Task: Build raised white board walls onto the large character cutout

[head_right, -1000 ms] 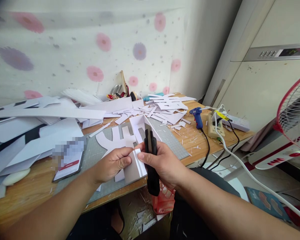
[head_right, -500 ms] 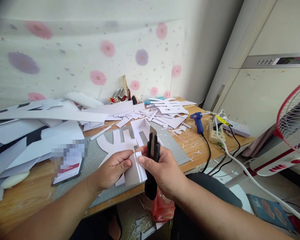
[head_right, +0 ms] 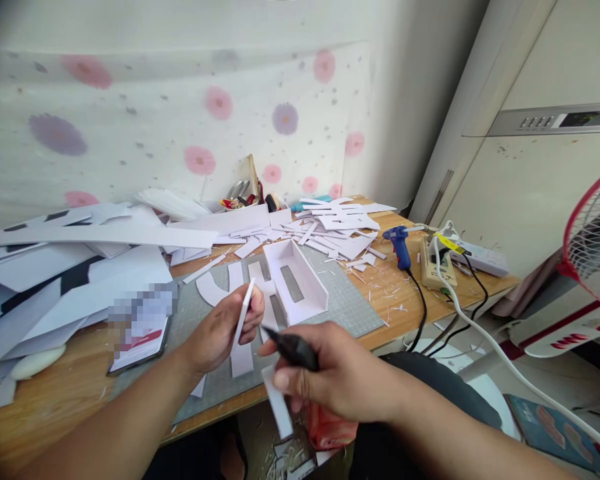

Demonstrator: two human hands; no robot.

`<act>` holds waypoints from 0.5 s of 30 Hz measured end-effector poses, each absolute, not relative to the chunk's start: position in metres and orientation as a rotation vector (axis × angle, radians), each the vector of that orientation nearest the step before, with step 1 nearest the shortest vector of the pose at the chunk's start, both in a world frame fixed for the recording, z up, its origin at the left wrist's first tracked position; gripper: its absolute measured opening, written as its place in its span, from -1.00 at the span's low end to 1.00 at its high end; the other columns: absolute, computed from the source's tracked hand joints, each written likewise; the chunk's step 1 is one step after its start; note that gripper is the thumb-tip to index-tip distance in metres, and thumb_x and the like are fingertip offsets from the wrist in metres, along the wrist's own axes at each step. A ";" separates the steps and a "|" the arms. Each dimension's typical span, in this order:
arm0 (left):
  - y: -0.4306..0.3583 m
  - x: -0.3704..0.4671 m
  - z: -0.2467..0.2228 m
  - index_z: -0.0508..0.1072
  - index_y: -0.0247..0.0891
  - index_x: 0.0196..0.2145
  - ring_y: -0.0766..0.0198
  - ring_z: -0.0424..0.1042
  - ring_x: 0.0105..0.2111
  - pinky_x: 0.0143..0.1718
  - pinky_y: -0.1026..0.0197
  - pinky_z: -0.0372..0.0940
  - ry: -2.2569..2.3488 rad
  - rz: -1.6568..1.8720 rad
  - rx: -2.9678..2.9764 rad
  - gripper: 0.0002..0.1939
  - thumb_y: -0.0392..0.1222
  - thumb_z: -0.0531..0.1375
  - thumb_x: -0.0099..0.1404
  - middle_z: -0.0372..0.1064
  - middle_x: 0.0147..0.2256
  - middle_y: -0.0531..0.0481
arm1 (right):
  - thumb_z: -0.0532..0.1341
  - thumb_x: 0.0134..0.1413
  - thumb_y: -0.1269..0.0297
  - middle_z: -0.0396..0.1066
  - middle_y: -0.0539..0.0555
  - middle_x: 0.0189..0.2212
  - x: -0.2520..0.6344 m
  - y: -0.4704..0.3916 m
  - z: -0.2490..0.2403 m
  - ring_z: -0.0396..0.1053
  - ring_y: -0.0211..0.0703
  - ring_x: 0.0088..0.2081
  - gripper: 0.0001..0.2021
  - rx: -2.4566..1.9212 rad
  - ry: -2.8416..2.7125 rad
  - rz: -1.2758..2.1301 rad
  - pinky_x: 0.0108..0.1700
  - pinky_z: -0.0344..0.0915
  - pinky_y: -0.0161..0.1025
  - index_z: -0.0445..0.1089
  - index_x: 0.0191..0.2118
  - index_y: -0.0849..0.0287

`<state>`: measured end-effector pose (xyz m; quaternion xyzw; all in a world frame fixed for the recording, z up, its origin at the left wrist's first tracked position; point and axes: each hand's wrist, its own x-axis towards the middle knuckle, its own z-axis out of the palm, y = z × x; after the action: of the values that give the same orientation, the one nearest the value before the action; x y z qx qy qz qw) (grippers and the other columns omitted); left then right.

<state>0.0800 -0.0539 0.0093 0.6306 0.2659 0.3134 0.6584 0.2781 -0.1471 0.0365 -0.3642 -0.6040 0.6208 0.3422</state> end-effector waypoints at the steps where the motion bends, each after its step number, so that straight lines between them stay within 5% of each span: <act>1: -0.054 0.079 0.011 0.18 -0.22 -0.37 0.43 -0.06 -0.58 -0.59 0.34 -0.05 0.544 0.672 1.440 -0.41 0.42 0.07 0.06 -0.02 -0.52 0.16 | 0.23 0.09 0.16 0.30 -0.04 -0.50 0.277 -0.149 0.037 0.28 -0.33 -0.50 -0.68 -0.936 -1.682 1.598 -0.44 0.25 -0.36 0.36 -0.08 0.23; 4: -0.053 0.077 0.014 0.13 -0.20 -0.37 0.44 -0.11 -0.55 -0.58 0.34 -0.10 0.454 0.624 1.518 -0.34 0.37 0.27 -0.14 -0.05 -0.49 0.17 | 0.15 0.16 0.17 0.36 0.01 -0.46 0.276 -0.151 0.041 0.30 -0.30 -0.45 -0.71 -0.975 -1.928 1.393 -0.37 0.26 -0.35 0.37 -0.09 0.26; 8: -0.056 0.078 0.020 0.15 -0.22 -0.36 0.41 -0.06 -0.51 -0.53 0.34 -0.06 0.511 0.662 1.680 -0.45 0.22 0.31 -0.03 -0.01 -0.48 0.16 | 0.13 0.18 0.20 0.37 0.00 -0.45 0.277 -0.149 0.042 0.25 -0.31 -0.45 -0.80 -1.152 -2.062 0.991 -0.37 0.21 -0.36 0.37 -0.18 0.21; 12: -0.060 0.078 0.023 0.19 -0.23 -0.32 0.38 0.03 -0.45 -0.46 0.33 0.03 0.554 0.641 1.793 -0.47 0.13 0.34 -0.05 0.08 -0.43 0.13 | 0.18 0.11 0.03 0.42 0.08 -0.25 0.277 -0.147 0.041 0.34 -0.17 -0.27 -0.63 -1.215 -2.061 0.701 -0.23 0.22 -0.27 0.31 -0.06 0.17; 15: -0.062 0.078 0.023 0.18 -0.23 -0.33 0.36 0.05 -0.43 -0.44 0.32 0.05 0.569 0.621 1.826 -0.51 0.07 0.33 -0.03 0.10 -0.42 0.13 | 0.06 0.17 -0.05 0.41 0.12 -0.29 0.277 -0.148 0.042 0.34 -0.13 -0.28 -0.57 -1.213 -2.108 0.649 -0.25 0.22 -0.24 0.31 -0.07 0.21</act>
<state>0.0777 -0.0625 0.0228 0.7667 0.2391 0.2606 0.5358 0.2767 -0.1479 0.0417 -0.4585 -0.7969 0.2454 0.3073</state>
